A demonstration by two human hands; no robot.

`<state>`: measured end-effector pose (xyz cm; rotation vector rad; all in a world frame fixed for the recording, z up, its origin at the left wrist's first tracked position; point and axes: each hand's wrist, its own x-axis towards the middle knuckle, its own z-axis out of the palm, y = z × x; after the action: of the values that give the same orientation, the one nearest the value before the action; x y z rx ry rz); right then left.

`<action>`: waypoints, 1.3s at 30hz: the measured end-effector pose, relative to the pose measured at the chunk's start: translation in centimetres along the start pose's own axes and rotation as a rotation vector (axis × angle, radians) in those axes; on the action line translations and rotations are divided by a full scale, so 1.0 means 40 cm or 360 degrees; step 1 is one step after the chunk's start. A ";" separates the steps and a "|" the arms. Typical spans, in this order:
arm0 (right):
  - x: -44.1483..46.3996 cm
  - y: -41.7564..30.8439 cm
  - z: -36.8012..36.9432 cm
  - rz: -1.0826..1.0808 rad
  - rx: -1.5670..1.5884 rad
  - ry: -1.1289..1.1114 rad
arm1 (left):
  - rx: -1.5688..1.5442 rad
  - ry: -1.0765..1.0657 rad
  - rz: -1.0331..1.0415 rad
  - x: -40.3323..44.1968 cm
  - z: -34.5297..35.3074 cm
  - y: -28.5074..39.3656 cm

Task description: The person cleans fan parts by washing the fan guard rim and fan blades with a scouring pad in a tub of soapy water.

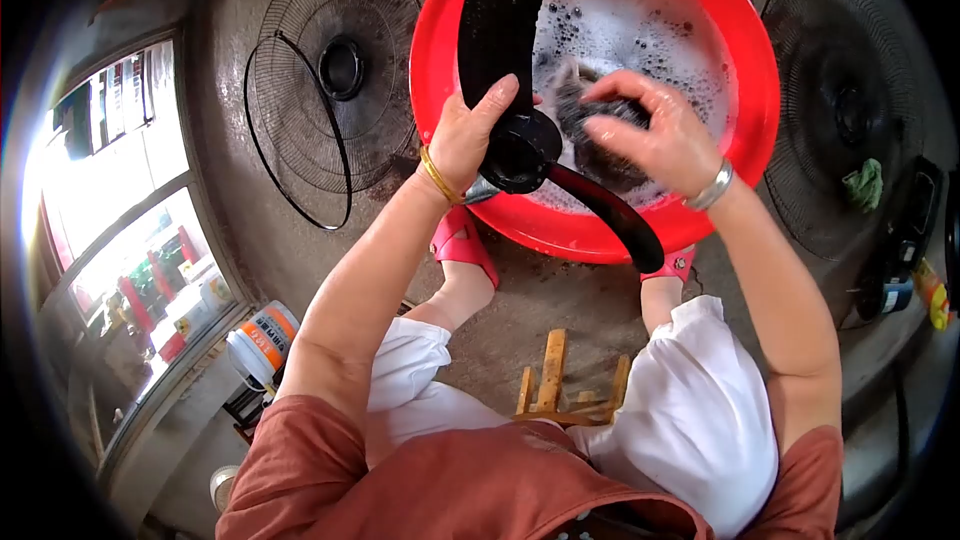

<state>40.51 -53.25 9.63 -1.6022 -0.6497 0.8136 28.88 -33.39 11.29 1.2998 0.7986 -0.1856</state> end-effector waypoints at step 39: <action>0.219 0.229 0.067 -0.0006 -0.1163 0.0682 | -0.0142 -0.0441 -0.0464 0.031 0.076 -0.078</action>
<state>43.48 -46.43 -1.00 -2.3418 -0.6699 0.1951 29.35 -36.69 8.22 1.0412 0.7460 -0.5450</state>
